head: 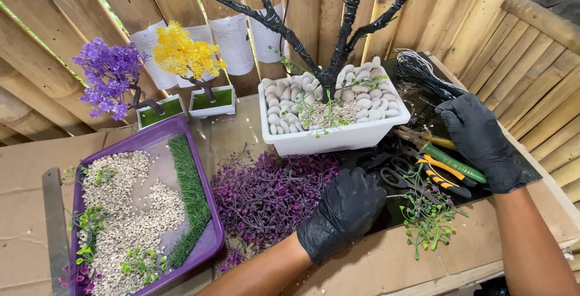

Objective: The person arranges small green and purple artificial plants into a white rectangular pot containing white pebbles and a black tree trunk. They use a pair of green-handled pliers to adjust the placement of the plants and the pebbles within the pot.

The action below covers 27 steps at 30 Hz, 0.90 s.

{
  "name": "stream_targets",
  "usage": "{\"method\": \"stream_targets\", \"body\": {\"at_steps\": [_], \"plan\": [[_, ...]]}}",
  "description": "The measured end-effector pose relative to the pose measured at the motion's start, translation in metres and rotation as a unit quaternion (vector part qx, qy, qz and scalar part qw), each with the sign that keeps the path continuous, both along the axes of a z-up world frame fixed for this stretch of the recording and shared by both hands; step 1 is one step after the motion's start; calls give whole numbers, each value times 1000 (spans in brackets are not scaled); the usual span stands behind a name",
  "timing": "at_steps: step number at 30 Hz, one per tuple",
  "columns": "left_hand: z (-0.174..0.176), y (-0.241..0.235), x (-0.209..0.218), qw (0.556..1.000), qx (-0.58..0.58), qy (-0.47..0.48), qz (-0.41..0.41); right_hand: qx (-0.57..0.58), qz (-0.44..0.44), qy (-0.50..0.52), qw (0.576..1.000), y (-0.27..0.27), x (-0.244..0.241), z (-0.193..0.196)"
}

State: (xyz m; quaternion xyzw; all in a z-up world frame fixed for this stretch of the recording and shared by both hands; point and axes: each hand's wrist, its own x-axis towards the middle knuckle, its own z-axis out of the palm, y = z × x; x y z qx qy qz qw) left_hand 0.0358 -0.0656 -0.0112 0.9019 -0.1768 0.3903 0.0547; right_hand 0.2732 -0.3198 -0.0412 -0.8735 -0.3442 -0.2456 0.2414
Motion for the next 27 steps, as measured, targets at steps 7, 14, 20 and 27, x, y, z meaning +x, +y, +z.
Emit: {"method": "stream_targets", "body": {"at_steps": [7, 14, 20, 27], "plan": [[4, 7, -5, 1000, -20, -3, -9, 21, 11, 5, 1000, 10, -14, 10], [7, 7, -2, 998, -39, -7, -39, 27, 44, 21, 998, 12, -12, 9], [6, 5, -1, 997, -51, -5, -58, 33, 39, 50, 997, 12, -12, 8], [7, 4, -4, 996, -67, -10, -65, 22, 58, 26, 998, 10, -7, 1]]}}
